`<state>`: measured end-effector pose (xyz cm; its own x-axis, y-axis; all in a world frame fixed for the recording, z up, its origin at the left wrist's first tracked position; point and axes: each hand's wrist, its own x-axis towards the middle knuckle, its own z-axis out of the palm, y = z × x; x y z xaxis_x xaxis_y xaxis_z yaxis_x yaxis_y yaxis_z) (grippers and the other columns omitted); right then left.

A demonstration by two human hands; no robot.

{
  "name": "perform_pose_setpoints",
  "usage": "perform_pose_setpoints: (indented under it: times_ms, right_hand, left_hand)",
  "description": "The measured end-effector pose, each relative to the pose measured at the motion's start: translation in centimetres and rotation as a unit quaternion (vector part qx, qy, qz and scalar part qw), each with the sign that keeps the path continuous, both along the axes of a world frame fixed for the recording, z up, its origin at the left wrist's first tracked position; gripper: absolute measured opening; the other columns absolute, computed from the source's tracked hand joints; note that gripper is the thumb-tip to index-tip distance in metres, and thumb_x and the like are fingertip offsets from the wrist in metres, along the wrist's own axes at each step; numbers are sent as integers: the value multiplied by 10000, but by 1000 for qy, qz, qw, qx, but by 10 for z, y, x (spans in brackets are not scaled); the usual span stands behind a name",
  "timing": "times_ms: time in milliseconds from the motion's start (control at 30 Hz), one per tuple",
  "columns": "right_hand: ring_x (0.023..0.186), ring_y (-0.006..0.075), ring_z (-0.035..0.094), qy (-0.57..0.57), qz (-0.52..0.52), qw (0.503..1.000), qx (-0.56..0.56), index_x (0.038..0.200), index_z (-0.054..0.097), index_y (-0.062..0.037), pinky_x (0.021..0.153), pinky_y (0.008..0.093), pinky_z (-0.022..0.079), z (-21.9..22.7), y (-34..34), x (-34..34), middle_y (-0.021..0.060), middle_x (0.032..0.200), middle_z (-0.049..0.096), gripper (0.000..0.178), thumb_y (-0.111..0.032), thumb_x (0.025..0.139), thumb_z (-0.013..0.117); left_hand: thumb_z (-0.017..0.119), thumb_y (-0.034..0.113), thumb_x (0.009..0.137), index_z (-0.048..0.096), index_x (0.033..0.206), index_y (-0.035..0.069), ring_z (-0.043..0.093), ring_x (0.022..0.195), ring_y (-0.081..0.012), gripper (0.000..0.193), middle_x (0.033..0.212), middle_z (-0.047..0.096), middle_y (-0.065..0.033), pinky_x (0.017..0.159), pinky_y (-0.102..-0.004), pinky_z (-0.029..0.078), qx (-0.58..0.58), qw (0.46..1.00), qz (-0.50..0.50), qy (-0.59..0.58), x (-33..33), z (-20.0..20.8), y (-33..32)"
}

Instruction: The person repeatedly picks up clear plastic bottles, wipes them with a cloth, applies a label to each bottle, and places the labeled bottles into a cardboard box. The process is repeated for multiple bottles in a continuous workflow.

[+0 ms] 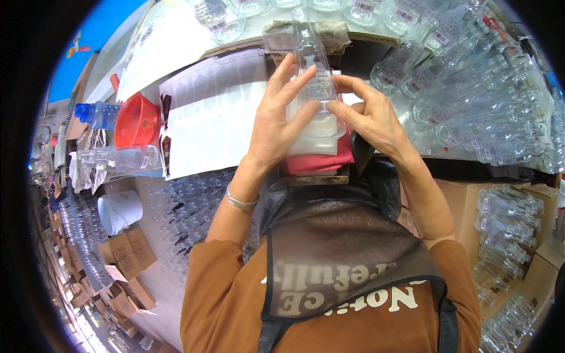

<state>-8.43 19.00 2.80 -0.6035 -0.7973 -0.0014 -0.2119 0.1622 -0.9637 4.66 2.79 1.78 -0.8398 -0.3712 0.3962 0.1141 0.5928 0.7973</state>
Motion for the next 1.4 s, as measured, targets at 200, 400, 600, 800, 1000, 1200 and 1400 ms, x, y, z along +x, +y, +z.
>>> perform_pose_setpoints:
  times_ms: [200,400,600,800,1000,1200,1400]
  right_hand:
    - [821,152,700,1,15,1000,10,1325,578,42,789,289,532,1,0,-3,148,1121,710,571,-303,898,735]
    - [746,122,630,-395,-170,894,-124,1106,646,-6,678,258,525,-43,15,-38,116,1011,701,395,-385,1039,556]
    - [928,134,649,-267,-95,943,-175,1207,580,40,816,291,543,-19,16,-24,96,1060,671,293,-109,958,621]
    - [1029,244,699,255,-28,960,-111,1214,678,-19,891,327,535,20,-16,-50,153,1143,717,344,-117,885,688]
    - [832,330,657,462,61,881,-89,1225,656,-33,754,383,529,53,-44,-46,162,924,646,328,-90,902,676]
    - [887,318,664,533,210,820,5,1185,657,-61,774,407,545,81,-55,-26,131,924,633,300,-81,885,654]
    - [871,344,658,558,228,797,40,1061,638,-13,785,460,537,90,-71,-22,149,914,647,202,-87,875,659]
  left_hand:
    - [737,143,882,602,1400,137,457,1394,-356,535,1567,376,-217,1124,-425,398,-8,1000,0,-2,1,-1,-1]
    - [739,148,879,605,1395,138,450,1400,-357,533,1568,377,-214,1132,-426,388,-13,1000,2,-3,-1,-2,-1]
    - [743,157,878,599,1400,143,437,1410,-354,542,1570,377,-209,1138,-424,380,-2,1000,3,-13,1,1,0]
    - [742,185,893,481,1487,95,418,1430,-321,656,1576,384,-185,1152,-433,368,0,1000,4,-11,-1,1,-1]
    - [762,137,871,272,1577,43,416,1429,-313,864,1570,394,-187,1155,-440,367,59,998,4,-6,-2,-2,1]
    - [845,167,783,122,1598,13,362,1458,-342,1100,1570,346,-257,1196,-435,294,74,997,-5,-22,18,-9,8]
    - [871,165,741,39,1598,7,354,1460,-351,1205,1557,346,-275,1198,-424,283,117,993,-1,-1,23,-10,23]
